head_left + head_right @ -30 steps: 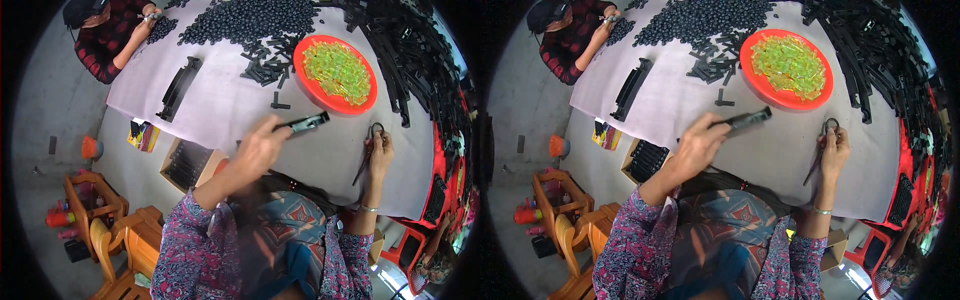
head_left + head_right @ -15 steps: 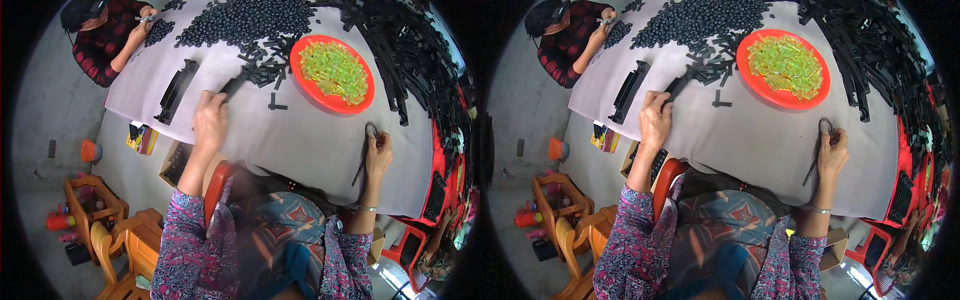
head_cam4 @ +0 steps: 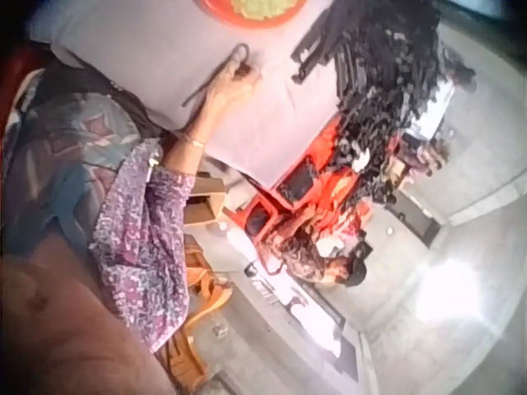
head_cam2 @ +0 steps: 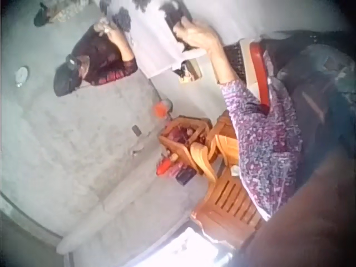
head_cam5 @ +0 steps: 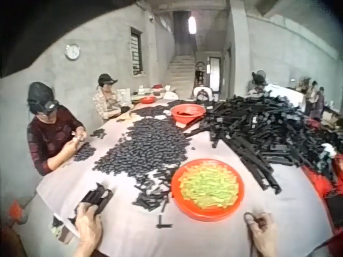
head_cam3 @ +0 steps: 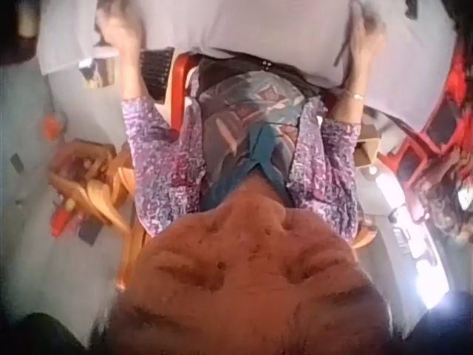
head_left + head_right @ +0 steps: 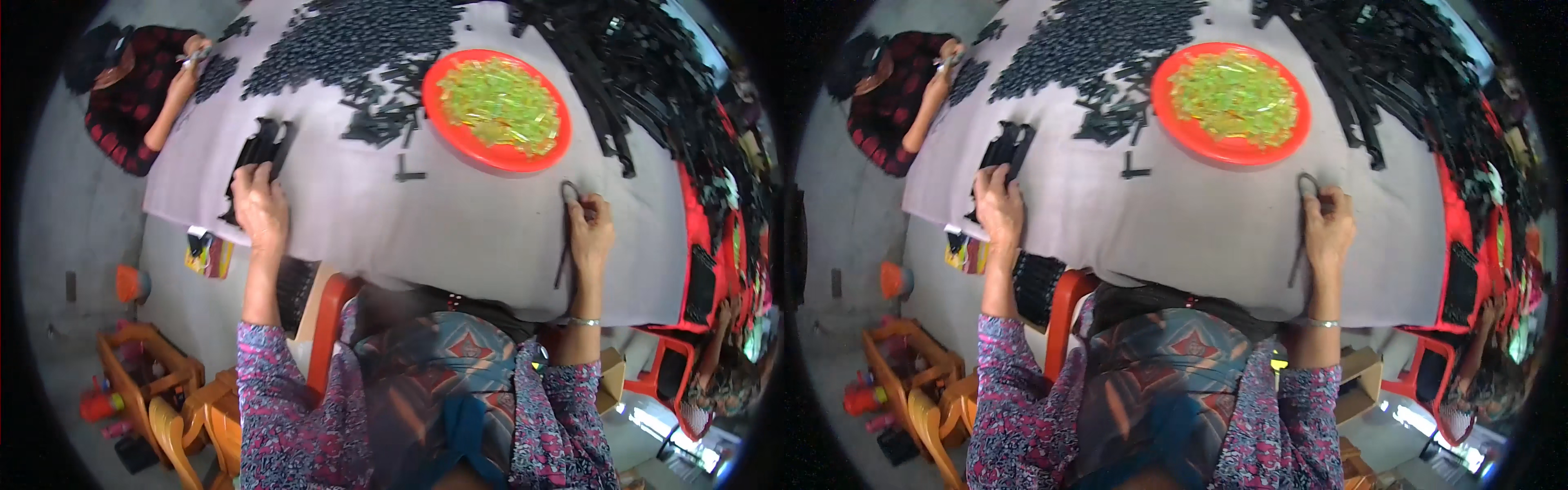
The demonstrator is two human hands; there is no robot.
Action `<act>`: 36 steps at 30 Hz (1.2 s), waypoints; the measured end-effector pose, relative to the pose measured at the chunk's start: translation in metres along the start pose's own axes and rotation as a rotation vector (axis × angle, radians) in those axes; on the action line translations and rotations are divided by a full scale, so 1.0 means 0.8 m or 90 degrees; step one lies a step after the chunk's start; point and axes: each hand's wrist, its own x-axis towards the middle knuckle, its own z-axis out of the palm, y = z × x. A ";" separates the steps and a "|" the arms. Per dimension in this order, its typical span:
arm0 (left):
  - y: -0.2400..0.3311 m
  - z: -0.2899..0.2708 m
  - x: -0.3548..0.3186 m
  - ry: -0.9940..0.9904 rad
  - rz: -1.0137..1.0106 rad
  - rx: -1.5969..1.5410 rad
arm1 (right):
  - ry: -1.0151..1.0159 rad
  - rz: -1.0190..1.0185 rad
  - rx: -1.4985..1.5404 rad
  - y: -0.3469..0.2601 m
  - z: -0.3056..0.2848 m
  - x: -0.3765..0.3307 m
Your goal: Assembling and inspecting plastic components for printer toner cartridges at a manufacturing workstation.
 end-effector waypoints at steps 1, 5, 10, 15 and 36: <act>0.003 -0.001 0.000 0.009 0.006 0.009 | -0.011 0.007 0.023 0.010 0.000 0.003; 0.023 -0.001 -0.009 0.046 0.082 0.018 | -0.027 0.025 0.041 0.023 -0.007 0.019; 0.076 0.002 -0.021 -0.049 0.073 -0.205 | 0.038 0.024 0.014 0.028 -0.029 0.055; 0.090 0.023 -0.037 -0.157 0.068 -0.229 | 0.076 0.058 -0.064 0.068 -0.034 0.116; 0.105 0.016 -0.036 -0.150 0.092 -0.154 | -0.083 0.186 0.102 0.028 -0.010 0.152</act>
